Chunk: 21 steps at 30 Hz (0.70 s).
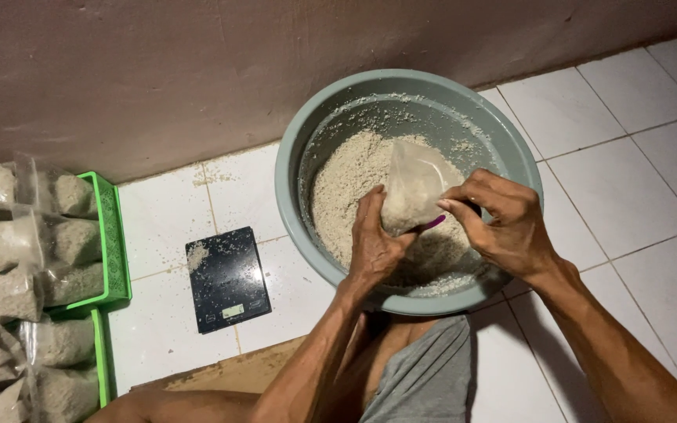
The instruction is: The person scoops a light-colored grain from a large basin into small plastic bags, weighs each bag on a digital scale, and seals the bags by hand before placing them into a green crate.
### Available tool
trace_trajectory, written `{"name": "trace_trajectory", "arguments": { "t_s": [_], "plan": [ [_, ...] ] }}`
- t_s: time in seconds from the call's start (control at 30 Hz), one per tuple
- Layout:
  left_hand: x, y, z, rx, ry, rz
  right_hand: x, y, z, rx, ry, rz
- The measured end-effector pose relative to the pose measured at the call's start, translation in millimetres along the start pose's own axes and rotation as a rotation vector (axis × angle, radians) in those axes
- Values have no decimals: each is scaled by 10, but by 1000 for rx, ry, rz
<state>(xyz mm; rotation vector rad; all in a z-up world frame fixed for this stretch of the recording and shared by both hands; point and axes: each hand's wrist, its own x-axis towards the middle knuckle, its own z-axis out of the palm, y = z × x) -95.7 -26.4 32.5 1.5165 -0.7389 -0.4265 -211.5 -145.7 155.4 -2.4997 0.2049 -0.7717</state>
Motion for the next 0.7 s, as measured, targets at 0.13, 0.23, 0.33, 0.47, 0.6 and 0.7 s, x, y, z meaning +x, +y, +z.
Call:
{"name": "trace_trajectory", "arguments": {
  "t_s": [0.13,0.23,0.33,0.47,0.6,0.7],
  "plan": [
    [-4,-25,-71,68,22,170,-128,185,92,97,28,40],
    [-15,-40,-61,58,-17,170,-35,46,111,150,25,54],
    [-41,-98,-71,59,-33,151,0,82,169,166,0,39],
    [-31,-24,-72,10,-37,90,71,54,143,123,0,29],
    [-26,88,-74,16,-50,88,193,-29,128,117,23,13],
    [-13,-5,-28,49,-12,55,238,-59,107,142,24,6]
  ]
}}
